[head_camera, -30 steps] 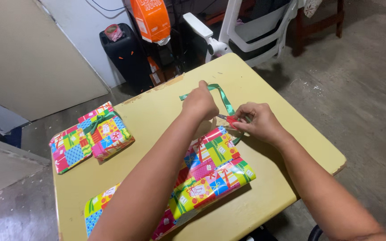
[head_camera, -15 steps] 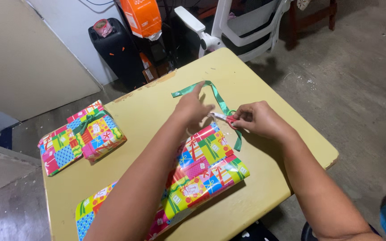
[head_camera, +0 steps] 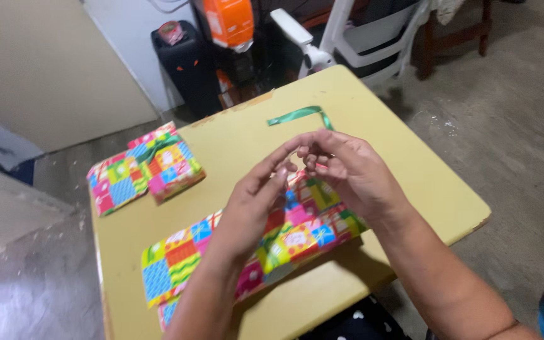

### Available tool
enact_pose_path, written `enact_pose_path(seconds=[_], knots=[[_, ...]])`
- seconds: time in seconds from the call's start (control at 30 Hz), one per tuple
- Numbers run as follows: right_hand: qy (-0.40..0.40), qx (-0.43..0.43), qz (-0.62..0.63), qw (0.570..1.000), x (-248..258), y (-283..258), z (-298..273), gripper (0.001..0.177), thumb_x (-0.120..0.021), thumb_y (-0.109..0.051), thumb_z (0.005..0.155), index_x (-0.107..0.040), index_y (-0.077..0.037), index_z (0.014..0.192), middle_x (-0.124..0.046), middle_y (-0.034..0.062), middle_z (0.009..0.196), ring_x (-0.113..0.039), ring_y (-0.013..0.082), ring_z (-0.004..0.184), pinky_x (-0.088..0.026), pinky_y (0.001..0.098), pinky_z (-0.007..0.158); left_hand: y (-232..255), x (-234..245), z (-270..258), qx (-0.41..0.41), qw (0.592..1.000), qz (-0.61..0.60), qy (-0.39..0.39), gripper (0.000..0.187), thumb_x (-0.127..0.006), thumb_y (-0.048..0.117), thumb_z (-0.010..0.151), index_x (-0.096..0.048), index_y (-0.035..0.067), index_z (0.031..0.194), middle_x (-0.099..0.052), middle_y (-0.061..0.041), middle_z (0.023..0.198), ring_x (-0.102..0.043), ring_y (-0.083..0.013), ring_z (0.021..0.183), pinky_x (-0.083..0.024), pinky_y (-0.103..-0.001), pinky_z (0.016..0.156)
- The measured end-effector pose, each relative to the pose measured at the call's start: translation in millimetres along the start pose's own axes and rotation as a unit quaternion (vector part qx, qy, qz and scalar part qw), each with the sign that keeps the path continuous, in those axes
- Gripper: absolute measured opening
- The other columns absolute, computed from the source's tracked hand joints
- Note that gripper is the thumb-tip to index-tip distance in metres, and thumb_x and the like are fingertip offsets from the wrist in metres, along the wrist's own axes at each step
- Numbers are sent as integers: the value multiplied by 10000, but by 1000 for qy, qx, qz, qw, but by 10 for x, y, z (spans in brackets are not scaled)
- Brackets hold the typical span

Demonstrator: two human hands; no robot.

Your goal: The person wraps a small white box with colorful patterned wrapping paper. They cut tape with scissors, fold the paper around the box, and secure it with tape. The person also cuts a green ribbon and places it on the wrapped box.

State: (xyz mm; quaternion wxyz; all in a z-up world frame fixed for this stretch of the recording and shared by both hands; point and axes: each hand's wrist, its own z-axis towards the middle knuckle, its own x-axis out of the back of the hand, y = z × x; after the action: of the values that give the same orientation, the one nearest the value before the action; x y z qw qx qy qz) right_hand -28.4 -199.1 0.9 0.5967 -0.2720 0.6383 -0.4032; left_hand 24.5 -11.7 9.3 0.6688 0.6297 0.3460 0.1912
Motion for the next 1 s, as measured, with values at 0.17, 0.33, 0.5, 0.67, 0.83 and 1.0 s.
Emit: enact_pose_path(seconds=[0.17,0.33,0.5,0.67,0.83,1.0], knots=[[-36,103,-232,967,-495,297,-167,92,-693,-86,964,-683,4,948,-639,6,841,-549,47,765,-462,207,699,-96,189,-737,-197,925,287,154,390,-555,137,1012,-625,136,1395,-567,-30,1022,-524,-90,892,-489,-244,774],[-46,96,-292,951,-731,514,-346,97,-670,-95,944,-677,1,939,-664,1,836,-604,40,762,-510,207,701,-182,694,-1389,-233,776,418,412,231,-558,153,988,-567,20,1178,-644,-99,1062,-584,-118,967,-494,-282,821],[-70,70,-317,943,-802,694,-358,131,-646,-110,966,-686,15,966,-670,20,839,-601,50,778,-508,216,725,-423,1093,-1734,-6,845,214,489,397,-597,295,973,-617,-10,1226,-690,-86,915,-622,-103,815,-521,-274,728],[-88,59,-302,947,-779,797,-384,141,-613,-103,1014,-669,26,997,-652,39,830,-591,85,787,-504,246,757,-675,1135,-1701,-7,950,-31,312,448,-597,291,951,-603,-48,1244,-714,-103,1068,-658,-132,927,-533,-293,819],[-127,40,-329,935,-756,920,-410,144,-558,-107,1005,-644,8,997,-703,51,905,-671,103,878,-547,272,830,-700,1299,-1505,33,935,-303,183,465,-579,218,931,-497,-20,1323,-646,-185,1258,-677,-254,1110,-567,-425,945],[-134,38,-316,938,-716,983,-416,135,-558,-100,999,-642,5,993,-706,64,944,-678,113,909,-566,290,856,-772,1347,-1392,33,930,-348,111,511,-620,96,909,-440,-2,1376,-597,-185,1286,-643,-292,1141,-576,-477,940]])
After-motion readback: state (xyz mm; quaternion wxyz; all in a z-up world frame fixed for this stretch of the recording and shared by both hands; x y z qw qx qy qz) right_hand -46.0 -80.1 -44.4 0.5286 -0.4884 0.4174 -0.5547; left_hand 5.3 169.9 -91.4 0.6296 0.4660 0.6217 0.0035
